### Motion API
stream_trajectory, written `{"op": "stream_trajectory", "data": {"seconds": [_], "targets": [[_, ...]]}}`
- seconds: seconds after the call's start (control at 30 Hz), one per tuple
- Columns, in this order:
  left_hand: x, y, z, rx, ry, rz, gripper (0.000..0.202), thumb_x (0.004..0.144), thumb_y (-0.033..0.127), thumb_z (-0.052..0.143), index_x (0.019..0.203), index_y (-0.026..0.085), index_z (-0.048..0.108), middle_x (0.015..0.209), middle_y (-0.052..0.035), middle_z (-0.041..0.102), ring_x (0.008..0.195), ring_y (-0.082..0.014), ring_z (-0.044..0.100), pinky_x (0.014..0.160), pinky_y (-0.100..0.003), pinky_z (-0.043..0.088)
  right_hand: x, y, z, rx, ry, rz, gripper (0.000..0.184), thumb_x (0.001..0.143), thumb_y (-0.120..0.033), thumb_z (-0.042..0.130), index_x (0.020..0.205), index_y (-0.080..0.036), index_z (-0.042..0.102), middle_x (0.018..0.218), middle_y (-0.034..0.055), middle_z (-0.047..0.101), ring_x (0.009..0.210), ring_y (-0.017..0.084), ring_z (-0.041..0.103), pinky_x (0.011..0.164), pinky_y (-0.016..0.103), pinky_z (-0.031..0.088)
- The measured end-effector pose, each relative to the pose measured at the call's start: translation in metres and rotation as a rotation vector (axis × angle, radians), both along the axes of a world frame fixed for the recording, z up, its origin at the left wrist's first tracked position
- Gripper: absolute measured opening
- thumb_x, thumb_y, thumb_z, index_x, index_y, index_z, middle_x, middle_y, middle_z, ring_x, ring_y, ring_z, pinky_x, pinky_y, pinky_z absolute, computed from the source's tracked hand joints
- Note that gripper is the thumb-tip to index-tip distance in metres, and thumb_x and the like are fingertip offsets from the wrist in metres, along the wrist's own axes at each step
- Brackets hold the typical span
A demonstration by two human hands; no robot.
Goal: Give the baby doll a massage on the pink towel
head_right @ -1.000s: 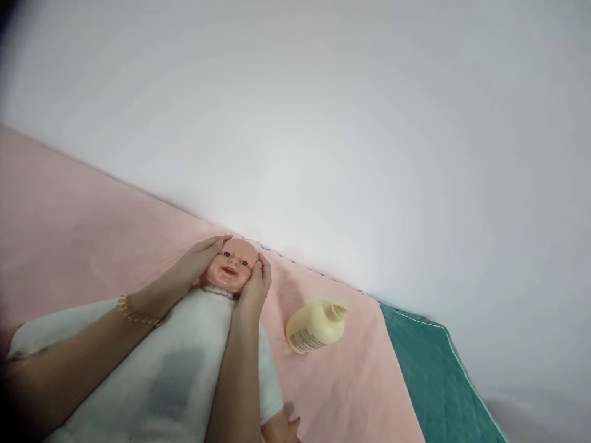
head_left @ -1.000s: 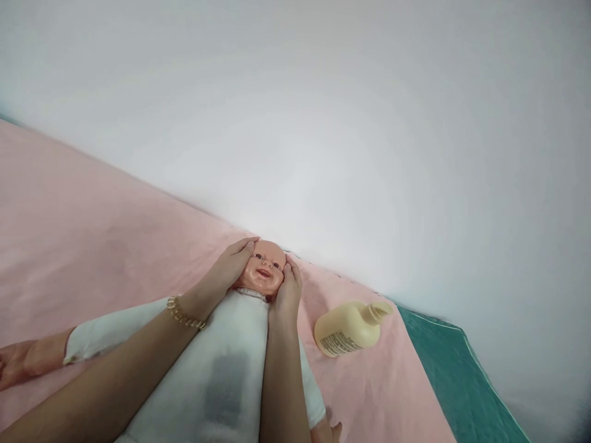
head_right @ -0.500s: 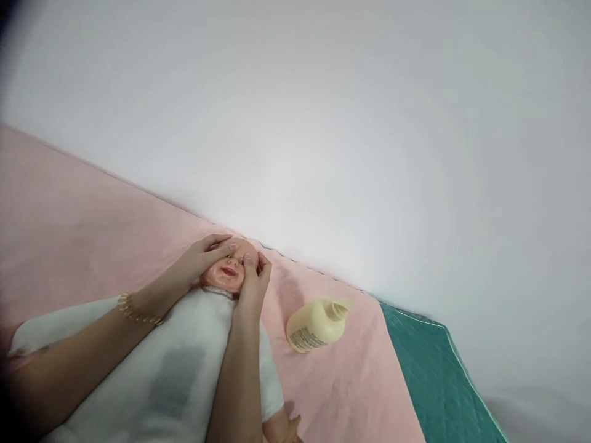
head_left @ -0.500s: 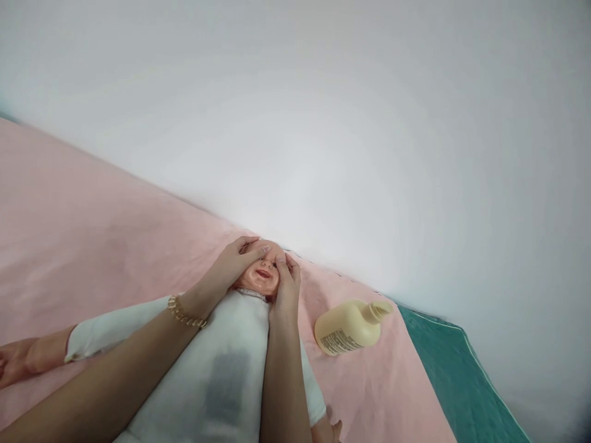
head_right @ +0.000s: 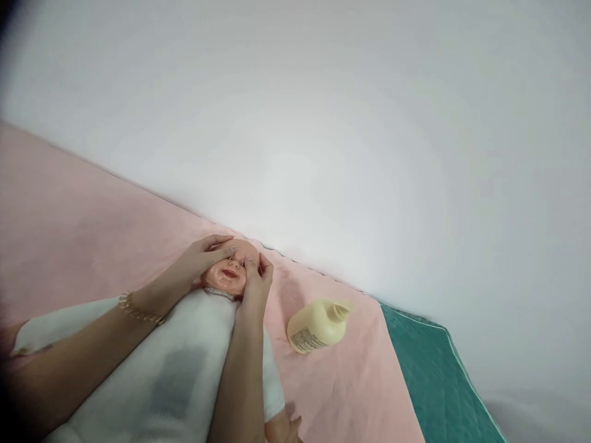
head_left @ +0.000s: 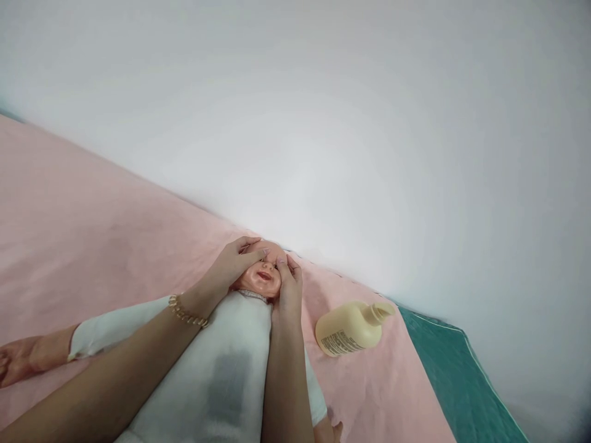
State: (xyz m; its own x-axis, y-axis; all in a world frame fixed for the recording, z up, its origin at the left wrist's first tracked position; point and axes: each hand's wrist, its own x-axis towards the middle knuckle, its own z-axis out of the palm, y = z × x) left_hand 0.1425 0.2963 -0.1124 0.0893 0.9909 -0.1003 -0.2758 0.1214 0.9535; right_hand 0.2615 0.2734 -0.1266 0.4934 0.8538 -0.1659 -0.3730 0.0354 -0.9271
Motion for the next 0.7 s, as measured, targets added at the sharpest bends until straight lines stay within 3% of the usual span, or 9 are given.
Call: {"op": "stream_trajectory", "data": {"seconds": [0.3,0.7], "targets": [[0.0045,0.0045,-0.0042,0.022,-0.079,0.033,0.050,0.072,0.045,0.071,0.113,0.017,0.068,0.120,-0.0114,0.069,0.114,-0.0304,0.063,0.102,-0.042,0.049,-0.0014,0.0001,0.0046,-0.032,0.027,-0.049,0.032,0.076,-0.032,0.065,0.106,-0.022,0.065,0.110,0.0035,0.072,0.100,0.020,0.068,0.089,0.035,0.057],[0.0049,0.0045,-0.0082,0.027,-0.098,0.046,0.039,0.080,0.038,0.061,0.113,0.018,0.068,0.125,-0.0091,0.067,0.116,-0.0279,0.063,0.102,-0.040,0.049,-0.0045,0.0014,0.0085,0.013,0.115,-0.101,0.030,0.070,-0.022,0.058,0.097,-0.019,0.070,0.105,0.0053,0.075,0.092,0.021,0.071,0.088,0.038,0.058]]}}
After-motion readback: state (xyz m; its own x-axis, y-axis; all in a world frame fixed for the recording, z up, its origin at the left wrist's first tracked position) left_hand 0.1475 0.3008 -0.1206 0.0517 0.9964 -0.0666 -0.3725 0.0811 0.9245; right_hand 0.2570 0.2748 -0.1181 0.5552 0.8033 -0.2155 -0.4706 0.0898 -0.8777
